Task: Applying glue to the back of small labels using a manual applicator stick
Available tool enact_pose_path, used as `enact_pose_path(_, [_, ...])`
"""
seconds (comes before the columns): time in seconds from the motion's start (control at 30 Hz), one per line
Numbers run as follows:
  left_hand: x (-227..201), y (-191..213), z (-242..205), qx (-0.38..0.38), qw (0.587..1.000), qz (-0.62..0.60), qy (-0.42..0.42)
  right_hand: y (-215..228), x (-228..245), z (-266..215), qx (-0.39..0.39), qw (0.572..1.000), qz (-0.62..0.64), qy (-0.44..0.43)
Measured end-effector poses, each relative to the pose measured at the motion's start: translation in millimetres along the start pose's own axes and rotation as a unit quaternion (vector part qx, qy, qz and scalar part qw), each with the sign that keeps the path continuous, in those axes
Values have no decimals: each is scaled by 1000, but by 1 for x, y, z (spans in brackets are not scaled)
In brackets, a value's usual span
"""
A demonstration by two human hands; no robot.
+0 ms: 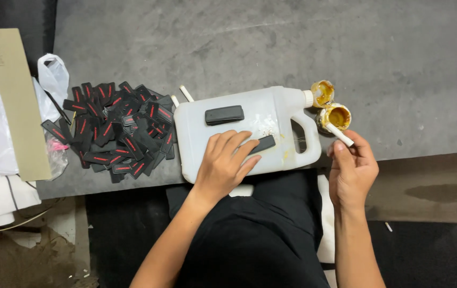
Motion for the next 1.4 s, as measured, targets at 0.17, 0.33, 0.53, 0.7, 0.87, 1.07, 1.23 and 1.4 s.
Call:
enact_pose_path(0.17, [5, 4, -5, -24, 999, -28, 21, 40, 8, 22, -23, 962, -251, 109])
enact_pose_path(0.33, [4, 5, -5, -18, 998, -41, 37, 31, 16, 54, 51, 899, -398, 176])
enact_pose_path(0.53, [3, 7, -3, -21, 997, -59, 47, 12, -2, 72, 171, 799, -503, 282])
enact_pose_path(0.7, [4, 8, -3, -19, 996, -66, 50, 7, -9, 78, 199, 784, -520, 274])
enact_pose_path(0.87, [3, 6, -2, -26, 998, -50, 40, 20, 5, 84, 121, 870, -449, 162])
enact_pose_path(1.07, [2, 8, -2, -39, 997, -49, 38, 5, -2, 80, 212, 775, -513, 301])
enact_pose_path(1.23, [2, 8, -6, -50, 996, -53, 43, 28, -16, 87, 119, 890, -424, 119])
enact_pose_path(1.4, [3, 8, -6, -57, 996, -57, 40, 62, -42, 89, -29, 965, -243, -92])
Point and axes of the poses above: each hand's wrist, its own z-axis towards the middle knuckle, its own y-axis out of the back of the hand, x = y × z, the point moved 5 cm from there along z, towards the middle knuckle, and after that the axes turned 11 degrees about y, right-handed, at the moved point
